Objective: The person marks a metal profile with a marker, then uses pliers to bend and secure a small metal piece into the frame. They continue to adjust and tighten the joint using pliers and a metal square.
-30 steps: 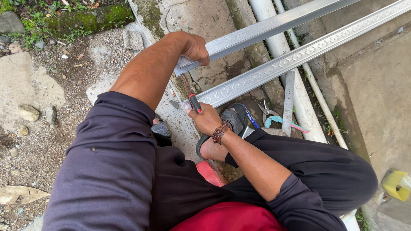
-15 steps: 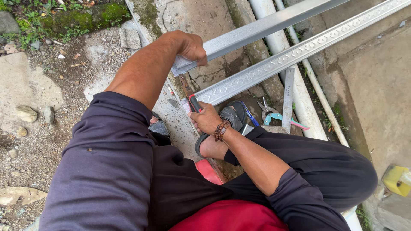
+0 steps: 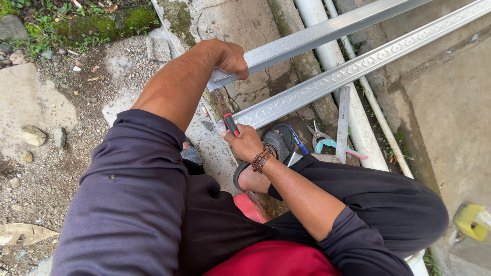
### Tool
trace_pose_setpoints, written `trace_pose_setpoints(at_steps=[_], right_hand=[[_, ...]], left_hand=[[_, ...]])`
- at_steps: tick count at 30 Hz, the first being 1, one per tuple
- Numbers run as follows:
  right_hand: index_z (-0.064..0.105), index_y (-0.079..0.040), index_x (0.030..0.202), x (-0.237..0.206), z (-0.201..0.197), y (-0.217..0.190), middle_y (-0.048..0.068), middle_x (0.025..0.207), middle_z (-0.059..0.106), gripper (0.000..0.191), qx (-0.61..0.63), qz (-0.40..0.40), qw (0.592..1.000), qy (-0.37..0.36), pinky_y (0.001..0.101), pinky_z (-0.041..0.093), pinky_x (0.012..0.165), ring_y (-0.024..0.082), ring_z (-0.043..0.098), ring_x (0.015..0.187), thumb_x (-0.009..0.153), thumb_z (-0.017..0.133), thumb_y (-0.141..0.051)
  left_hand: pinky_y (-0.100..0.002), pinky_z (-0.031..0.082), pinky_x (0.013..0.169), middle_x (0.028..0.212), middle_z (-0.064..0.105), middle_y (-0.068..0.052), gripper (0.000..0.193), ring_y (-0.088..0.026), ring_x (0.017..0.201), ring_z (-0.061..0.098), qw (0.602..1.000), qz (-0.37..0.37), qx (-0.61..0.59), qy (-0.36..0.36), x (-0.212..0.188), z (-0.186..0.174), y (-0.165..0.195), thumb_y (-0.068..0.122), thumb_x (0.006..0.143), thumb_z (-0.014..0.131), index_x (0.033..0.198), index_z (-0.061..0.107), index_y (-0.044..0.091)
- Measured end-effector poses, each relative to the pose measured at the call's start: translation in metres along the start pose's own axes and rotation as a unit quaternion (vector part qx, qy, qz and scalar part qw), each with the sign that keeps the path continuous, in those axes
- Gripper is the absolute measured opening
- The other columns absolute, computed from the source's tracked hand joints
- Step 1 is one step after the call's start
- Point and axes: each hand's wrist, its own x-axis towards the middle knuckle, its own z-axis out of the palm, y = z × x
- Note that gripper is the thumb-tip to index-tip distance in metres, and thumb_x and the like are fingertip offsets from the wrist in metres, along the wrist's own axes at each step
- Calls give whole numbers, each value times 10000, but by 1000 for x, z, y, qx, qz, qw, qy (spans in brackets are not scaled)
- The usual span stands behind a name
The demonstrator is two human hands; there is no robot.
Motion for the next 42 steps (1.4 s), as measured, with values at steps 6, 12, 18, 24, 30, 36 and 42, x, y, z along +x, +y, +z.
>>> trace_pose_setpoints(at_steps=[6,12,18,24,30,36,42], right_hand=[[691,-37,848,0,3,-2,53,621,654,304,-13,-38,999,-18,350,495,556,167,624,555,877,713,-339],[673,-44,868,2,6,-6,53,617,653,295,-14,-30,999,-15,360,501,555,176,642,559,884,688,-338],[622,-49,885,0,10,-6,75,631,636,299,-13,-21,1000,-13,385,499,566,205,640,569,915,665,-344],[617,-49,937,-1,13,-4,130,696,664,319,-80,-21,996,20,449,506,661,299,683,674,925,652,-366],[499,33,1117,6,20,0,164,741,669,549,-66,-11,996,59,456,545,698,328,706,712,849,728,-387],[628,43,1018,16,17,15,131,698,674,446,37,55,996,-62,411,558,607,249,676,626,817,765,-331],[659,23,931,10,25,17,81,615,638,278,8,-11,1000,-27,332,501,473,187,633,509,878,701,-247]], left_hand=[[-522,543,951,1355,655,-195,610,-336,1145,681,1000,4,14,1,-3,-1,0,240,766,692,1339,678,32],[-543,522,986,1378,616,-215,658,-343,1188,653,1000,-3,10,-2,2,3,0,240,775,703,1401,619,58],[-538,538,991,1373,632,-221,656,-349,1184,671,1000,-9,11,-6,3,3,-1,239,771,695,1395,623,48],[-541,533,994,1379,625,-228,653,-355,1184,671,1000,-12,14,-5,3,5,0,252,788,696,1398,613,34],[-528,542,997,1370,643,-233,641,-356,1177,682,1000,-12,23,-4,2,5,0,260,796,697,1385,618,18],[-535,537,998,1384,631,-220,641,-352,1196,676,1000,-12,7,-14,0,4,3,259,790,695,1384,623,29],[-556,455,1052,1404,581,-221,662,-356,1260,589,999,9,38,-13,7,13,2,256,828,714,1430,548,39]])
